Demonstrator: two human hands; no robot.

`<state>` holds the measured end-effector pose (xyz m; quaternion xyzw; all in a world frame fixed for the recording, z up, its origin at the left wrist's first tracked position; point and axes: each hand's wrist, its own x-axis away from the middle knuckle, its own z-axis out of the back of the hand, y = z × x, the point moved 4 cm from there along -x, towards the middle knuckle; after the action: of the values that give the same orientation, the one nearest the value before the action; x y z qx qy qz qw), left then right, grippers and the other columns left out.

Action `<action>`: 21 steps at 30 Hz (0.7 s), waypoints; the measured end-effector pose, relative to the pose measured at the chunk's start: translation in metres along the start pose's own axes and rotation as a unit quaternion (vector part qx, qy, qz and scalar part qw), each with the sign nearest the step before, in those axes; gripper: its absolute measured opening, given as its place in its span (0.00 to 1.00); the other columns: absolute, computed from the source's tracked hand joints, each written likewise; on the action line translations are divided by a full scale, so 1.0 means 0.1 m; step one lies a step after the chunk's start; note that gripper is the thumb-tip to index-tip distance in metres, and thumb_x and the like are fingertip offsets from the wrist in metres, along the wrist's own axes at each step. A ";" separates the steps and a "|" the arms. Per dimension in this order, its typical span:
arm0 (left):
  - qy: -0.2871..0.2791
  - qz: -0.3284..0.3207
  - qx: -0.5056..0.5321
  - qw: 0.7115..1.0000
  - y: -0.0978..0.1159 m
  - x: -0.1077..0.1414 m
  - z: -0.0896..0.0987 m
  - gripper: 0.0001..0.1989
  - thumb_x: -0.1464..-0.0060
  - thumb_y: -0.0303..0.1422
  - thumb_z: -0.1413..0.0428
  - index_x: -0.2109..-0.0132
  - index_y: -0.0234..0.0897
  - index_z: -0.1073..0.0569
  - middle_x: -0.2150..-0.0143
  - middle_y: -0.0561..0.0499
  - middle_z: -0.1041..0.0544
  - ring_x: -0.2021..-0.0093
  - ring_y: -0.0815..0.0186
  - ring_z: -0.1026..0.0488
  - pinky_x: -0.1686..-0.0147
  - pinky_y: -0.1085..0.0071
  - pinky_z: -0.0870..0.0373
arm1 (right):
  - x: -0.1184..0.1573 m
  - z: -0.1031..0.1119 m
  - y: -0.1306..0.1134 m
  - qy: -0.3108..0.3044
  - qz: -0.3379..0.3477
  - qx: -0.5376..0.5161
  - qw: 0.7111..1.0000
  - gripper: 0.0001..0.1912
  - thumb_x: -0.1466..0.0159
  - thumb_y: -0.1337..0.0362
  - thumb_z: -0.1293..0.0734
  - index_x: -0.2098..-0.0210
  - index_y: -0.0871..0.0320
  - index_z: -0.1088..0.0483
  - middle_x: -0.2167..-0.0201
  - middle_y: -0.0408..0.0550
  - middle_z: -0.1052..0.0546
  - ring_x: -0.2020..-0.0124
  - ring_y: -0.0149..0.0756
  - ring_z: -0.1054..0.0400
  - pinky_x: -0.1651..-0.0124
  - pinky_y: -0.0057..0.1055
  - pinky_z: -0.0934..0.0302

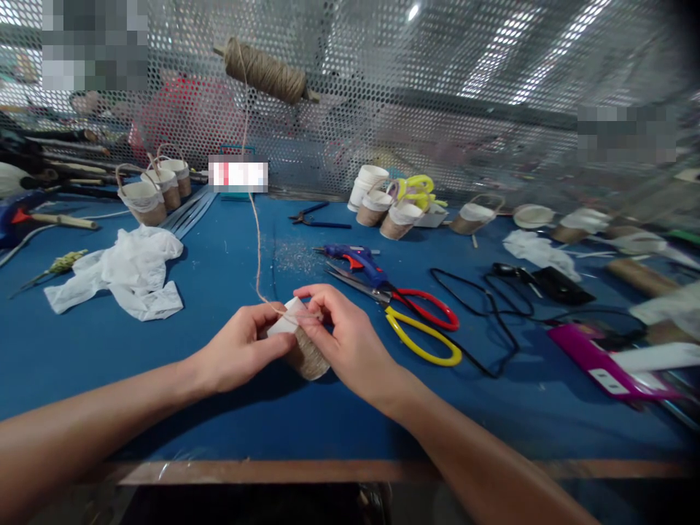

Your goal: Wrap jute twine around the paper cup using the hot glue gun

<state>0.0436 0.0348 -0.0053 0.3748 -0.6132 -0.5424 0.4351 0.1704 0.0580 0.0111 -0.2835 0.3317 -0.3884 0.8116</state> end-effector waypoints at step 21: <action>-0.003 -0.175 -0.124 0.977 0.01 0.00 0.08 0.04 0.47 0.29 0.48 0.66 0.33 0.30 0.56 0.44 0.28 0.53 0.62 0.33 0.49 0.65 0.41 | -0.21 0.73 0.02 0.113 -0.063 0.116 0.985 0.11 0.41 0.60 0.36 0.61 0.58 0.33 0.60 0.51 0.26 0.62 0.38 0.31 0.57 0.38 0.36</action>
<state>0.0356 0.0374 -0.0047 0.4179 -0.4669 -0.6833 0.3748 0.2170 0.0915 0.0616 -0.1619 0.3555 -0.5046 0.7699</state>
